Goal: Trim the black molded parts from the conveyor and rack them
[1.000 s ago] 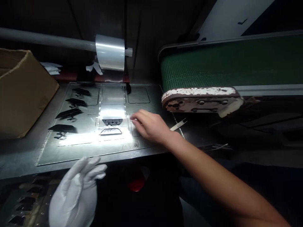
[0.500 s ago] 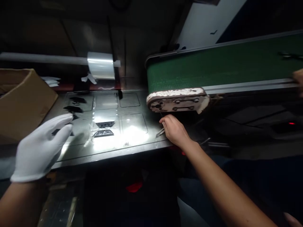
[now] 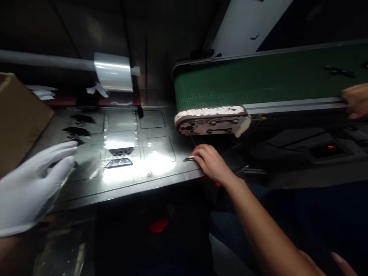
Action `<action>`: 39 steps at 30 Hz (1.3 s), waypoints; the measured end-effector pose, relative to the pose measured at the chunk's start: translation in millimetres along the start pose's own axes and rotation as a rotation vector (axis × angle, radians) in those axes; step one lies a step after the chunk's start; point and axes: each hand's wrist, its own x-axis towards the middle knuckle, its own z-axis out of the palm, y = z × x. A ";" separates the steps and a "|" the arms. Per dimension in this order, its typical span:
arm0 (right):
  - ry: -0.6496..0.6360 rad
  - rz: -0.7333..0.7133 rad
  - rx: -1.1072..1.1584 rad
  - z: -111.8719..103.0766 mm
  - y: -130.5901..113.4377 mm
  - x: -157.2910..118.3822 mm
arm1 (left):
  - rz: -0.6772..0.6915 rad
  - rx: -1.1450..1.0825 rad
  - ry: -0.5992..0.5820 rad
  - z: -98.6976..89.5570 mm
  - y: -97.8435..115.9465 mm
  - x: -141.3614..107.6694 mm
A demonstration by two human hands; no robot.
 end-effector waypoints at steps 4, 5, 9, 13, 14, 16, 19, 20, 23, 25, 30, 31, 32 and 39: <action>0.071 0.022 -0.004 5.0 -19.9 23.0 | 0.099 0.144 -0.179 5.0 -1.3 24.2; 0.070 0.012 0.012 6.0 -33.6 33.2 | 0.141 0.186 -0.233 7.2 -3.4 30.8; -0.073 -0.213 0.001 10.7 -108.5 88.4 | 0.301 0.265 -0.377 18.6 -6.6 52.7; -0.265 -0.372 -0.156 18.3 -165.5 141.5 | 0.402 0.287 -0.468 28.2 -4.9 62.6; -0.299 -0.389 -0.188 20.9 -173.9 150.7 | 0.418 0.290 -0.488 29.6 -5.2 63.3; -0.349 -0.418 -0.229 26.8 -185.5 164.1 | 0.441 0.292 -0.509 31.4 -6.6 63.4; -0.393 -0.437 -0.237 34.7 -193.8 174.7 | 0.441 0.283 -0.515 32.1 -8.7 62.2; -0.396 -0.439 -0.228 36.0 -193.9 176.2 | 0.440 0.283 -0.518 32.2 -9.0 61.8; -0.403 -0.439 -0.215 31.7 -182.8 173.3 | 0.439 0.297 -0.513 32.8 -9.1 61.1; -0.411 -0.418 -0.229 20.6 -164.1 163.3 | 0.431 0.304 -0.513 33.2 -8.9 61.2; -0.371 -0.263 -0.232 -15.4 -95.1 116.7 | 0.440 0.314 -0.552 31.6 -7.6 62.8; -0.341 -0.227 -0.216 -18.3 -83.0 106.6 | 0.444 0.309 -0.546 30.4 -5.7 62.6; -0.298 -0.187 -0.192 -18.5 -73.0 97.1 | 0.442 0.299 -0.529 29.0 -2.6 61.9; 0.031 -0.052 0.024 24.0 -66.9 57.8 | 0.505 0.343 -0.549 34.6 47.0 35.7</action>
